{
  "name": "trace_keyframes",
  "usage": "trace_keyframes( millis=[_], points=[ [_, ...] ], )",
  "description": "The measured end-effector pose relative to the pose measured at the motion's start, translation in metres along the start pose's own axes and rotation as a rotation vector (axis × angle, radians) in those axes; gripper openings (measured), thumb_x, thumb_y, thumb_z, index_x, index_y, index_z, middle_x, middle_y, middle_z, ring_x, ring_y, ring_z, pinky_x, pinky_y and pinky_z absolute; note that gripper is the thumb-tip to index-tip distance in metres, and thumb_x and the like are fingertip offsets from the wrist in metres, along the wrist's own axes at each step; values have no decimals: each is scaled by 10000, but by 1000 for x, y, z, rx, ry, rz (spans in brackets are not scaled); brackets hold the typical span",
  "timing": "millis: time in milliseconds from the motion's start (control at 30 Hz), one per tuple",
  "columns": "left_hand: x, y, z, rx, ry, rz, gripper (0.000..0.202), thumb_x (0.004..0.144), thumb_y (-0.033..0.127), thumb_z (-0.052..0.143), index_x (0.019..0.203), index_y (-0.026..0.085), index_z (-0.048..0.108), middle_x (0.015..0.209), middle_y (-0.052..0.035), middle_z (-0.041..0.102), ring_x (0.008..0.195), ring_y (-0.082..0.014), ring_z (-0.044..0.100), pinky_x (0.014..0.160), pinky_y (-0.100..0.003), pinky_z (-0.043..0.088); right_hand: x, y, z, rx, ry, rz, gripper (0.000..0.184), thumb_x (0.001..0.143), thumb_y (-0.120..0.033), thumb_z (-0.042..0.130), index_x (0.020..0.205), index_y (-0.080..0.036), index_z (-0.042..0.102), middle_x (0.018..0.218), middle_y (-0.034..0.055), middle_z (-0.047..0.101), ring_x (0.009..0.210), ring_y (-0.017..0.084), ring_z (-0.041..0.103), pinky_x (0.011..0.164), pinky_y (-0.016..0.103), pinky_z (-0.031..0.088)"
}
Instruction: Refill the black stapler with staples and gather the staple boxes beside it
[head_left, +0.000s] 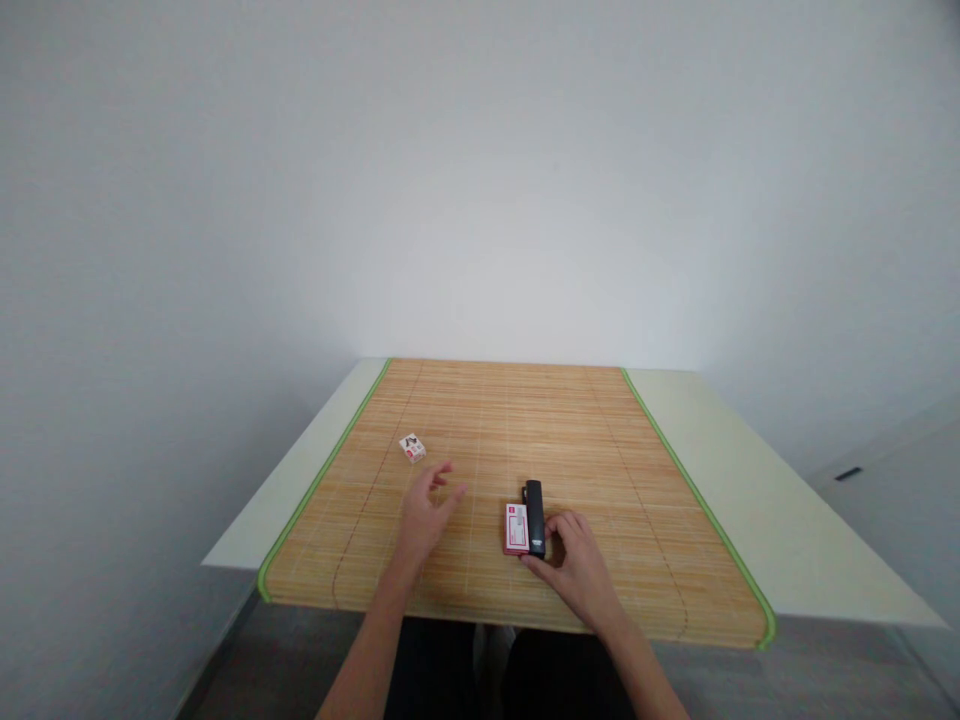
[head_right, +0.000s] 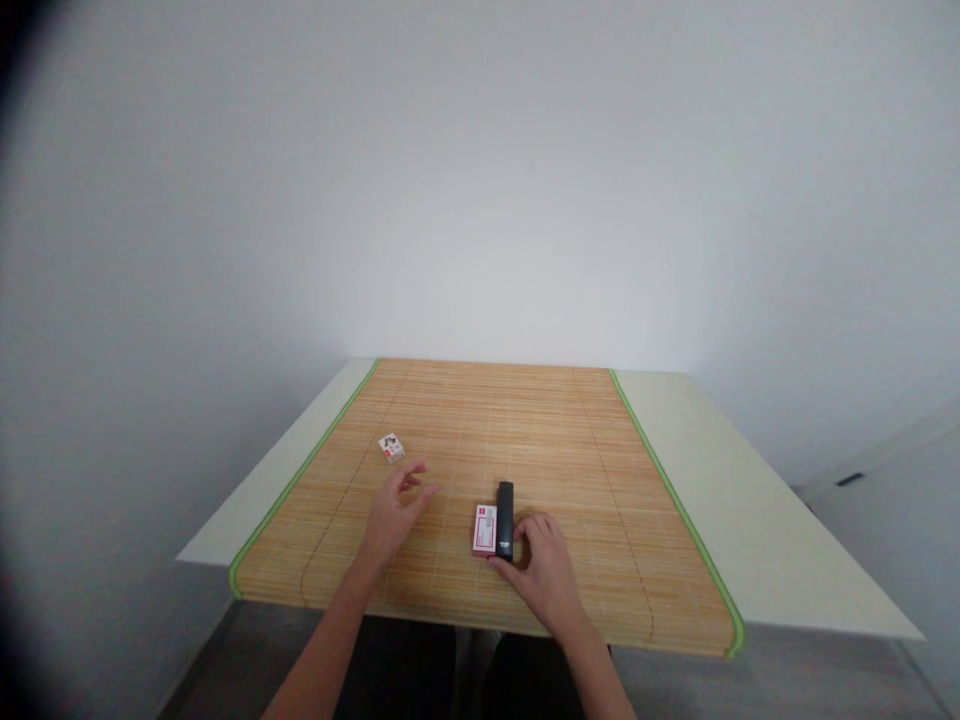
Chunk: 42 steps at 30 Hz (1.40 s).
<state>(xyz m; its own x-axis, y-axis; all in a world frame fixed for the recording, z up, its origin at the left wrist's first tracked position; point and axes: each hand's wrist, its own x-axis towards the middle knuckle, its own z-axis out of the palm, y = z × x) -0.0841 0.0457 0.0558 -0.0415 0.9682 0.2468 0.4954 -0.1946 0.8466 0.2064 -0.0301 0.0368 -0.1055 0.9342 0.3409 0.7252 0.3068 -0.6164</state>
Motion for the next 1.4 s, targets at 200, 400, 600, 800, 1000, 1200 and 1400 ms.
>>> trace_keyframes(
  millis=[200, 400, 600, 800, 1000, 1200, 1400],
  points=[
    [65, -51, -50, 186, 254, -131, 638, 848, 470, 704, 1391, 176, 542, 1390, -140, 607, 1306, -324, 547, 1137, -506, 410, 0, 2, 1, 10, 2, -11, 342, 800, -433, 835, 918, -263, 562, 967, 42, 619, 946, 280, 576, 826, 411, 481],
    [75, -68, -40, -7, 50, -130, 578, 892, 515, 635, 1353, 169, 585, 1180, -116, 729, 1071, -267, 690, 1002, -458, 518, 0, 1, 0, -3, -2, -7, 336, 808, -436, 828, 920, -263, 563, 956, 46, 618, 936, 282, 575, 815, 411, 478],
    [55, -43, 9, -102, -97, -52, 473, 908, 455, 638, 1310, 206, 653, 1154, -92, 749, 993, -239, 716, 928, -412, 569, 0, -1, -1, -13, -4, -14, 335, 816, -454, 816, 918, -264, 559, 956, 48, 620, 935, 285, 577, 814, 411, 479],
    [33, -4, 52, -157, -240, 33, 407, 953, 384, 582, 1331, 253, 657, 1215, -80, 725, 1026, -224, 698, 948, -395, 559, 0, -3, -2, -43, -1, -9, 321, 807, -422, 824, 917, -264, 567, 944, 42, 628, 932, 282, 581, 807, 398, 479],
    [17, 17, 69, -209, -312, 51, 398, 966, 357, 571, 1343, 255, 648, 1307, -70, 691, 1142, -230, 661, 1043, -407, 514, 1, 1, 0, -28, -14, -26, 332, 807, -429, 827, 917, -255, 567, 971, 45, 622, 949, 277, 579, 828, 398, 478],
    [7, 32, 72, -217, -294, 58, 371, 1012, 454, 492, 1257, 266, 698, 1305, -56, 694, 1213, -238, 625, 1108, -410, 463, 0, 4, 2, -27, -9, -30, 333, 796, -418, 836, 904, -253, 567, 967, 41, 618, 943, 270, 569, 815, 385, 473],
    [-7, 39, 95, -304, -165, -55, 463, 1037, 529, 426, 1324, 244, 649, 1374, -71, 649, 1299, -234, 577, 1178, -405, 388, -1, 2, 2, -45, -9, -15, 331, 798, -425, 830, 895, -257, 562, 962, 37, 618, 938, 273, 572, 809, 388, 474]
  ],
)
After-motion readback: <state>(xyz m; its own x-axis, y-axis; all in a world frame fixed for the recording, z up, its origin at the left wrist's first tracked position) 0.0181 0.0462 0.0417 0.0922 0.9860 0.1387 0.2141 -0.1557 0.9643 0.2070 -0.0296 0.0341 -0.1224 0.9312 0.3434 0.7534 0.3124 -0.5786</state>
